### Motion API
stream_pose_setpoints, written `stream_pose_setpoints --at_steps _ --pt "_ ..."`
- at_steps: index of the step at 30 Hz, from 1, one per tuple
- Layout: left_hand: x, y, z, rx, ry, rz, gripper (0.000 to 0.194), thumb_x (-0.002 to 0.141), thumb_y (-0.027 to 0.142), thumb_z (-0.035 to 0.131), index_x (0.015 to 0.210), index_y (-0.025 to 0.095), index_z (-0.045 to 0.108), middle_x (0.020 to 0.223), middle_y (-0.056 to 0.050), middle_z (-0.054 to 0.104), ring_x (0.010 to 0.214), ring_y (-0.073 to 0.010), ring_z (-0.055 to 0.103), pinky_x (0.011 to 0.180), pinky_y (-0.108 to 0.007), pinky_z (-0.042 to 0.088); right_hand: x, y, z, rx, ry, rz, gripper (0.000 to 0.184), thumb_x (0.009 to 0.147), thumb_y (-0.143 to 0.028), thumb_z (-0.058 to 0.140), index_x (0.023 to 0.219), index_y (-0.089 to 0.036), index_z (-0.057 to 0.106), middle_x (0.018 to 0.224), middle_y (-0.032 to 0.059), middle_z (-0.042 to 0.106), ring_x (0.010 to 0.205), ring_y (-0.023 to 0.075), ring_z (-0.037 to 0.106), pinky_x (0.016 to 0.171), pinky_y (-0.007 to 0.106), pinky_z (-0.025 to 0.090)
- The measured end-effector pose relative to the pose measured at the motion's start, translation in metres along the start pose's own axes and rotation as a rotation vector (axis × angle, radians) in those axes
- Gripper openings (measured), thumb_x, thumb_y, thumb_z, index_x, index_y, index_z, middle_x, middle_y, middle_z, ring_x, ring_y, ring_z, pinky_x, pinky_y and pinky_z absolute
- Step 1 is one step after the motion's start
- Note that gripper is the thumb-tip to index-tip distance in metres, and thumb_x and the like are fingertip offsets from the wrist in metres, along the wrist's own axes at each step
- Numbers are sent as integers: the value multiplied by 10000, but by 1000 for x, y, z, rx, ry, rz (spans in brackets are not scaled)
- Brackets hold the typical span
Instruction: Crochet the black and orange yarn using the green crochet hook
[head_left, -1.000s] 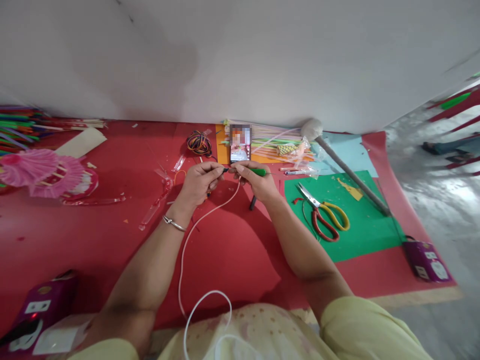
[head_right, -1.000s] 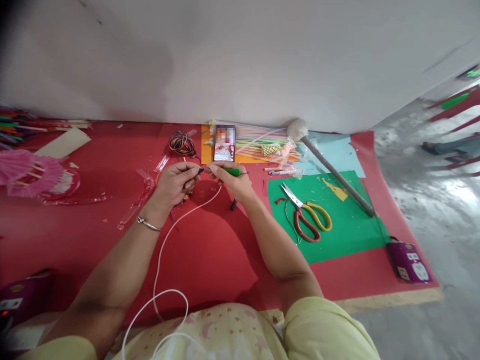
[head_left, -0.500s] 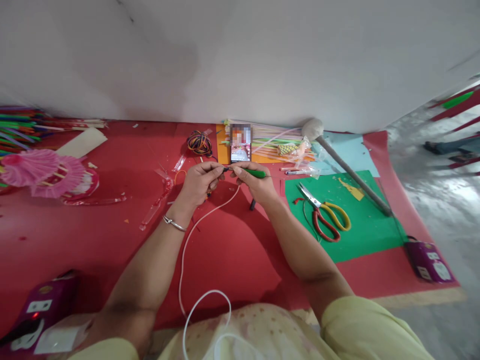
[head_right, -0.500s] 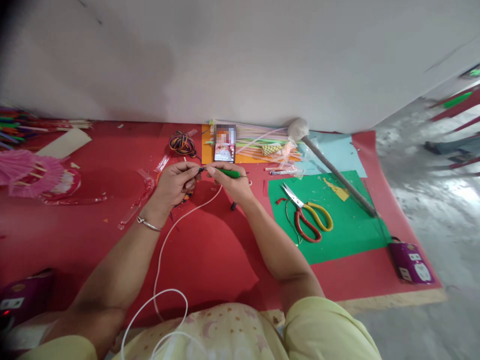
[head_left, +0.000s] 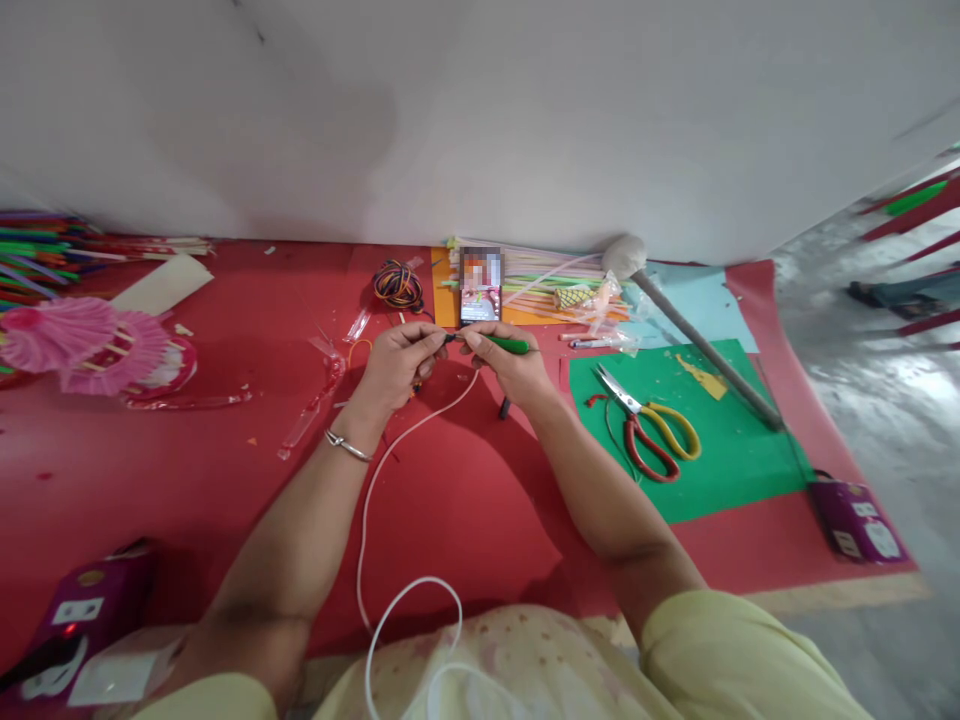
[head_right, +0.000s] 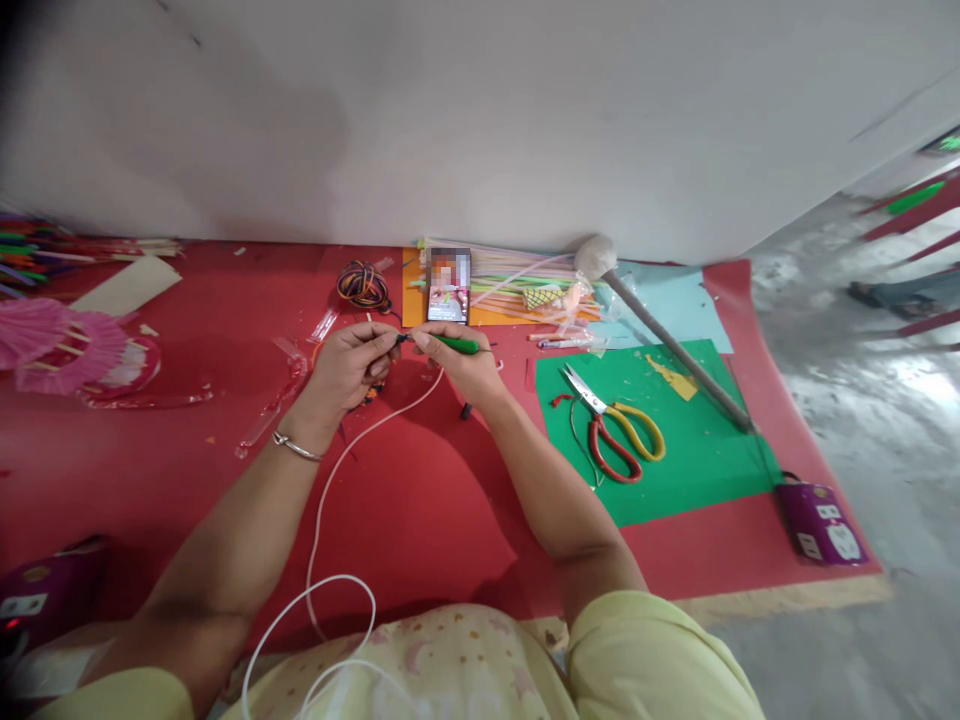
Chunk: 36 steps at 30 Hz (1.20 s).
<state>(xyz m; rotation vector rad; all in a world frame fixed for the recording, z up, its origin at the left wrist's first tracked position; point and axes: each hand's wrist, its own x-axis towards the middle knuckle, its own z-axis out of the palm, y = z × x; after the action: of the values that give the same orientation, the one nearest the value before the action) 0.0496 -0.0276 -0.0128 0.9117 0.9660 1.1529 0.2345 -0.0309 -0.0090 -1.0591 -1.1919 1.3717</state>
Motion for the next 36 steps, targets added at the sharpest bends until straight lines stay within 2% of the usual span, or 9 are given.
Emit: stream_pose_setpoints --at_steps 7,10,13,17,21,25,28,32,36 --pt "0 0 -2 -9 1 -13 260 705 346 877 803 155 730 652 -6 658 431 -38 400 416 -194 262 2 2 -5 -49 -43 -51 374 737 -531 896 970 -248 827 850 7 775 780 148 673 705 277 558" --pt "2 -3 -5 -31 -8 -14 248 714 339 869 818 159 734 662 -8 668 432 -37 402 422 -192 259 6 4 -15 -146 -147 -89 380 771 -480 876 1076 -260 821 1007 28 810 911 187 723 836 328 597" --pt "2 -3 -6 -37 -6 -14 229 729 338 855 809 160 736 665 -14 678 433 -37 401 420 -191 256 16 9 -29 -385 -188 -238 286 867 -413 776 1112 -270 818 1089 51 810 1019 231 736 978 409 583" --pt "1 -1 -3 -29 -4 -30 249 702 349 861 784 151 735 651 -21 680 422 -38 394 397 -188 213 39 21 -46 -722 148 -457 213 904 -273 670 1045 -255 829 1202 107 786 1178 280 693 1127 480 497" --pt "1 0 1 -32 -3 -41 276 656 349 882 762 142 734 627 -23 673 414 -40 394 389 -188 203 60 29 -55 -832 317 -427 291 880 -145 585 1012 -231 830 1252 117 772 1233 285 667 1182 504 442" --pt "0 -2 1 -28 -13 -42 255 678 341 868 774 143 738 643 -26 682 420 -39 400 395 -186 213 71 23 -61 -587 354 -394 277 861 -165 587 995 -227 822 1220 84 778 1202 240 684 1140 442 483" --pt "1 -3 -2 -60 -23 -44 242 696 330 861 794 145 739 654 -26 688 429 -35 393 409 -181 223 77 9 -74 -290 505 -317 239 831 -187 636 1001 -214 801 1123 38 789 1125 196 678 1067 393 523" --pt "2 0 -4 -113 -18 -68 244 691 321 855 788 150 711 649 -20 683 424 -27 370 423 -175 229 86 -16 -104 263 695 -123 222 813 -170 665 1010 -214 758 989 -5 760 900 114 673 741 246 551" --pt "2 3 -4 -163 -5 -79 260 661 293 867 784 148 690 636 -13 671 423 -20 367 436 -171 244 77 -60 -129 589 701 -116 200 846 -85 597 876 -223 738 922 -18 762 632 51 615 528 175 465"
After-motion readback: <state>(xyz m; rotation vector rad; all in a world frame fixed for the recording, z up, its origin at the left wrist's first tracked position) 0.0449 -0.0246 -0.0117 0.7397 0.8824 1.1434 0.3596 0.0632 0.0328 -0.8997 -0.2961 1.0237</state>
